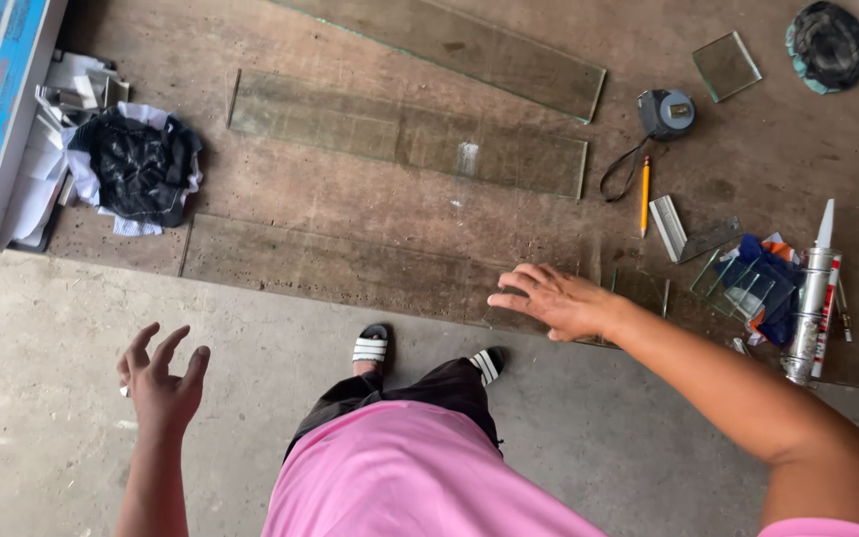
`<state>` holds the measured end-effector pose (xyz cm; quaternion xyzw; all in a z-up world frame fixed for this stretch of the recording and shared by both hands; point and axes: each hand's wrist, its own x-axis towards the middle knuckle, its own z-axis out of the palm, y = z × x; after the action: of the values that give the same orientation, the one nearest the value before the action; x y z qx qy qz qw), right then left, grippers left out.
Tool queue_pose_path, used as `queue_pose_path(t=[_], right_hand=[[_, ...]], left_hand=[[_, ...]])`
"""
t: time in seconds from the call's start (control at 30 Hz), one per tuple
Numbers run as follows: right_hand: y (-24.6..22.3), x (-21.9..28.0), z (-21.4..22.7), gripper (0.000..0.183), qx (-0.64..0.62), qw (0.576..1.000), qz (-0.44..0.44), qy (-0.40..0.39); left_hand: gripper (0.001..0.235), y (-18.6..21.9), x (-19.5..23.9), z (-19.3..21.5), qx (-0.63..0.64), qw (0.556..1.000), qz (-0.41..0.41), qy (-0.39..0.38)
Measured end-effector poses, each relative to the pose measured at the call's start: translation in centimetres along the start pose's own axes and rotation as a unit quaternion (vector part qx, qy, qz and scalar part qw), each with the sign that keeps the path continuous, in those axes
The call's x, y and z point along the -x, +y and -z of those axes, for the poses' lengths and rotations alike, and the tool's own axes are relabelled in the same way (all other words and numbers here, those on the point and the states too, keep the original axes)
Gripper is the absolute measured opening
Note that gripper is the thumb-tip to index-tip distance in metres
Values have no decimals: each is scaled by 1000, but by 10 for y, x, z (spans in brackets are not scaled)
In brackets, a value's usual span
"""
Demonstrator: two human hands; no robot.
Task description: Assembling glass panes by applying sealant and measuring for alignment on a workbench
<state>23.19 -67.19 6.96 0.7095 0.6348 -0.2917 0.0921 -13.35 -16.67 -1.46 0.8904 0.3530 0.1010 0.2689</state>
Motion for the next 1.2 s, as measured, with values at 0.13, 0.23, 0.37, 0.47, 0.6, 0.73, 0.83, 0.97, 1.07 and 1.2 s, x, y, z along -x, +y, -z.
queue_pose_path(t=[0.13, 0.23, 0.37, 0.47, 0.6, 0.73, 0.83, 0.97, 1.07, 1.2], right_hand=[[39, 25, -6, 127, 17, 997, -74, 23], [56, 57, -20, 110, 161, 980, -53, 101], [46, 101, -22, 108, 68, 993, -95, -8], [44, 127, -60, 118, 48, 993, -90, -51], [57, 148, -98, 121, 102, 995, -1, -18], [80, 156, -116, 108, 134, 990, 32, 9], [90, 159, -120, 110, 152, 987, 59, 8], [96, 156, -117, 118, 145, 988, 59, -14], [99, 154, -119, 119, 147, 987, 70, -16], [107, 151, -125, 115, 170, 979, 108, 22]], left_hand=[[37, 11, -16, -6, -1, 995, -91, 35], [38, 28, -23, -5, -10, 991, -131, 32], [37, 65, -28, -8, 13, 980, -192, 39], [36, 106, -28, -18, 41, 968, -246, 38], [36, 158, -12, -34, 64, 966, -249, 37], [37, 185, 19, -43, 64, 969, -233, 52], [36, 181, 45, -53, 47, 967, -239, 73], [38, 159, 84, -64, 21, 983, -170, 65], [40, 138, 113, -75, 6, 992, -119, 47], [40, 110, 139, -93, -12, 994, -94, 49]])
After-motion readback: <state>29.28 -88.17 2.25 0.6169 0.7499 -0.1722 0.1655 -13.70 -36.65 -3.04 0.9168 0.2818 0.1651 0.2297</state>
